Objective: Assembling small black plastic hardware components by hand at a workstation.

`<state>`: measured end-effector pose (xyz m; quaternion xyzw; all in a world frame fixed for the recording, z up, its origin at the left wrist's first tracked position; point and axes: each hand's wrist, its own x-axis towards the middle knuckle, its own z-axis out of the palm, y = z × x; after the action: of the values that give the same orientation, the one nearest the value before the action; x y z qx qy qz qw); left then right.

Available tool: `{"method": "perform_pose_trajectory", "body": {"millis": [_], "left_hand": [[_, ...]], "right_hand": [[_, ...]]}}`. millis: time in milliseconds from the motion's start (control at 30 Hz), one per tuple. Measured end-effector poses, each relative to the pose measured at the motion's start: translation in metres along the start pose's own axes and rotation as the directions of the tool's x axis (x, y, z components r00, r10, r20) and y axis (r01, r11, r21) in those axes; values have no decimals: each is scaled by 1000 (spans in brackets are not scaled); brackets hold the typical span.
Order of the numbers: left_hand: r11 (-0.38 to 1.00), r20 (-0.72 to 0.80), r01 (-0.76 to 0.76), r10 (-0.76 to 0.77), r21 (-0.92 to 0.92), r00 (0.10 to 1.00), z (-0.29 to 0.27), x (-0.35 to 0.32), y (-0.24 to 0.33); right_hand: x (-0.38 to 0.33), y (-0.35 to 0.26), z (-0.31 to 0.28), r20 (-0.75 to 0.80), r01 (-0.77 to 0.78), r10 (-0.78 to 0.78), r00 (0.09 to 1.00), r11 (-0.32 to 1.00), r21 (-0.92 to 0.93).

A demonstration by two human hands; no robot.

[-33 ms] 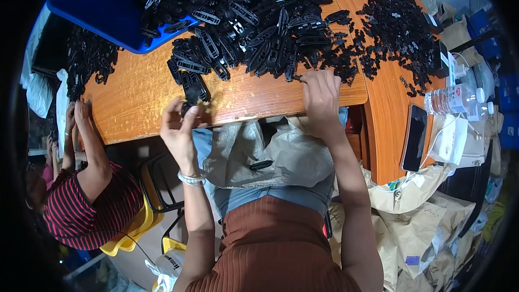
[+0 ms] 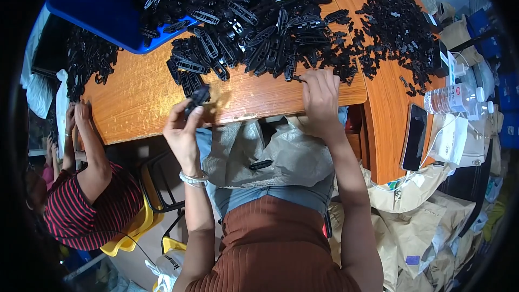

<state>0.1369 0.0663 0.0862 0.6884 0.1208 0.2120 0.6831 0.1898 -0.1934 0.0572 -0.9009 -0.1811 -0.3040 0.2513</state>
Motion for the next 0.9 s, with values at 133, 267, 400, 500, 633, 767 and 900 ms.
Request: {"method": "perform_pose_trajectory", "body": {"millis": [133, 267, 400, 500, 633, 767, 900], "left_hand": [[989, 175, 118, -102, -86, 979, 21, -12, 0], [977, 289, 196, -165, -81, 943, 32, -22, -10], [979, 356, 202, -191, 7, 915, 30, -25, -11], [968, 357, 248, -222, -29, 907, 42, -33, -1], [939, 392, 319, -248, -126, 886, 54, -46, -4], [857, 470, 440, -282, -269, 836, 47, -42, 1], [938, 577, 323, -195, -127, 793, 43, -32, 4]], "right_hand": [[-2, 6, 2, -6, -17, 17, 1000, 998, 58], [-3, 3, 0, -100, -78, 91, 991, 989, 123], [-5, -15, -11, -33, -300, 353, 935, 837, 458], [-8, -41, -16, 194, -362, 365, 910, 476, 801], [-7, -71, -14, 243, -363, 285, 927, 522, 772], [0, -74, -20, 382, -502, 340, 860, 423, 754], [7, -71, -28, 447, -474, 165, 879, 382, 793]]}}
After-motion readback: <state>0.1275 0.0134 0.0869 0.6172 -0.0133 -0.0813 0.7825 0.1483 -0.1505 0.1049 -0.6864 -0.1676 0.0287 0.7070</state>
